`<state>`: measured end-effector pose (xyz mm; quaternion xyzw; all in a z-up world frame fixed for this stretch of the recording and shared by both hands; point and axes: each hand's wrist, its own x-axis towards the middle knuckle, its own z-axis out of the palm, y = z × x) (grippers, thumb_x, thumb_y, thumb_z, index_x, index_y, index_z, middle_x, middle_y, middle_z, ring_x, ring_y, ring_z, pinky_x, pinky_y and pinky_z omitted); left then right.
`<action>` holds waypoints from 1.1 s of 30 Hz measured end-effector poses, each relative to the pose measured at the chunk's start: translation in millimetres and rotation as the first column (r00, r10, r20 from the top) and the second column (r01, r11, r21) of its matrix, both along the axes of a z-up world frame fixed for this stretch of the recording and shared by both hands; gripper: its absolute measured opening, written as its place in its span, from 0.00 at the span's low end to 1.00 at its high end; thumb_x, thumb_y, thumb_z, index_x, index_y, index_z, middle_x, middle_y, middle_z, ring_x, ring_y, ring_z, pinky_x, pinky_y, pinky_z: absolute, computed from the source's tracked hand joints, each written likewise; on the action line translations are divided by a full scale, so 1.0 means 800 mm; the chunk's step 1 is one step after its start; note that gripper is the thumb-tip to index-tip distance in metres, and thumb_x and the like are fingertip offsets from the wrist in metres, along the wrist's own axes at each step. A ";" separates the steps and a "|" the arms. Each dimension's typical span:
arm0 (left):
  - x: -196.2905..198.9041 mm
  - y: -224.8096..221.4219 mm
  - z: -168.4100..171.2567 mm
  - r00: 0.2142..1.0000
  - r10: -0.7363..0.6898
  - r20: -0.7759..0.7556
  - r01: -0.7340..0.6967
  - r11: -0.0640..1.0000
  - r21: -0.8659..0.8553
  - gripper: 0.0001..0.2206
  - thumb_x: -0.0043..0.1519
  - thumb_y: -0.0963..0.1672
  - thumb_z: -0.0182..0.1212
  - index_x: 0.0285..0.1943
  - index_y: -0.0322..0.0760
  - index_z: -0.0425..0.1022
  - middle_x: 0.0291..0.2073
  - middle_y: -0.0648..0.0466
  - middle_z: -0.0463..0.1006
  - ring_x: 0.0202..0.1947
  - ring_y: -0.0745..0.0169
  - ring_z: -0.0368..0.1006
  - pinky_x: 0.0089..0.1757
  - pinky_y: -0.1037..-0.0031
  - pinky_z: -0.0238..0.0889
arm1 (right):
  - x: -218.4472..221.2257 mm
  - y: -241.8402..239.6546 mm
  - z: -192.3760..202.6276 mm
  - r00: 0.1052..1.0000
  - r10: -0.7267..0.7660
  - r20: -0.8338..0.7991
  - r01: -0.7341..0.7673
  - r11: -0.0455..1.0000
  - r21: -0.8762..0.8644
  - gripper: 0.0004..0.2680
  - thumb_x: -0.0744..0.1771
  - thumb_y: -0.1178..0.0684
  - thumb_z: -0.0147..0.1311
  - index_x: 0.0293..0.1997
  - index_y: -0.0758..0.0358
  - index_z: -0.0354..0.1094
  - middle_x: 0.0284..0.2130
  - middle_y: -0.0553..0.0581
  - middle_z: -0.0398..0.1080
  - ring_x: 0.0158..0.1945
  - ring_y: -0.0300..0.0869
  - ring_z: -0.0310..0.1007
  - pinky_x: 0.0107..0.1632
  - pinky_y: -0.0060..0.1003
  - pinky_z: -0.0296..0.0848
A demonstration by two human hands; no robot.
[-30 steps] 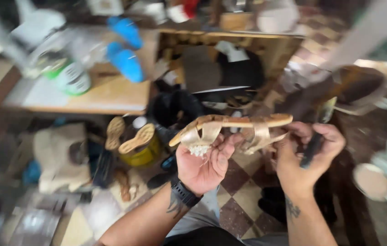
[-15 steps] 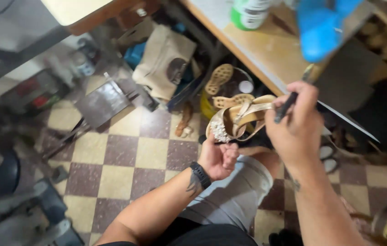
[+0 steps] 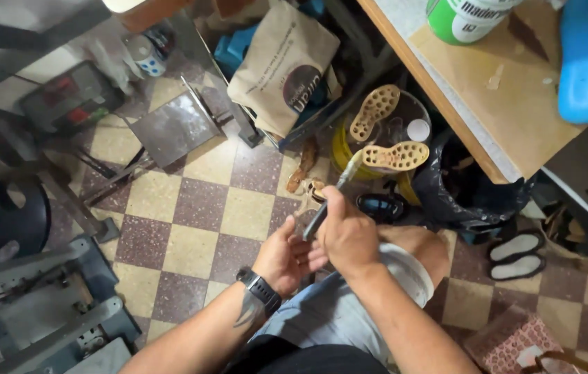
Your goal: Applying glue to the bottom of a sandal with a brush and performing finishing touches on a small pouch using a lighter and trimming tool.
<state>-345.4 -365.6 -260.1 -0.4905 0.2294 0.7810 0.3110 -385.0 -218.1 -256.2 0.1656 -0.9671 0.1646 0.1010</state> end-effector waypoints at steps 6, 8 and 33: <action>0.009 -0.005 -0.047 0.998 0.024 0.060 -0.020 0.997 -0.071 0.24 0.69 0.58 0.59 0.56 0.36 0.74 0.43 0.52 0.69 0.47 0.52 0.72 0.51 0.53 0.78 | 0.024 -0.023 -0.031 0.991 0.100 -0.086 -0.097 0.995 0.040 0.20 0.63 0.54 0.52 0.63 0.59 0.65 0.29 0.58 0.76 0.28 0.52 0.81 0.33 0.46 0.80; 0.010 -0.005 -0.093 0.989 0.128 0.068 -0.124 0.990 -0.067 0.18 0.66 0.52 0.68 0.49 0.33 0.76 0.38 0.53 0.70 0.46 0.52 0.74 0.48 0.56 0.77 | 0.035 -0.029 -0.050 0.981 0.153 -0.123 -0.135 0.981 0.141 0.19 0.64 0.55 0.48 0.64 0.59 0.66 0.25 0.53 0.73 0.25 0.48 0.78 0.30 0.42 0.79; -0.108 -0.134 -0.517 0.849 0.525 -0.057 -0.482 0.726 -0.490 0.19 0.62 0.36 0.46 0.62 0.19 0.72 0.36 0.39 0.79 0.37 0.45 0.81 0.42 0.64 0.82 | 0.082 0.114 0.007 0.921 -0.269 0.283 0.342 0.906 -0.251 0.19 0.68 0.54 0.59 0.63 0.78 0.62 0.58 0.73 0.76 0.57 0.59 0.79 0.54 0.47 0.78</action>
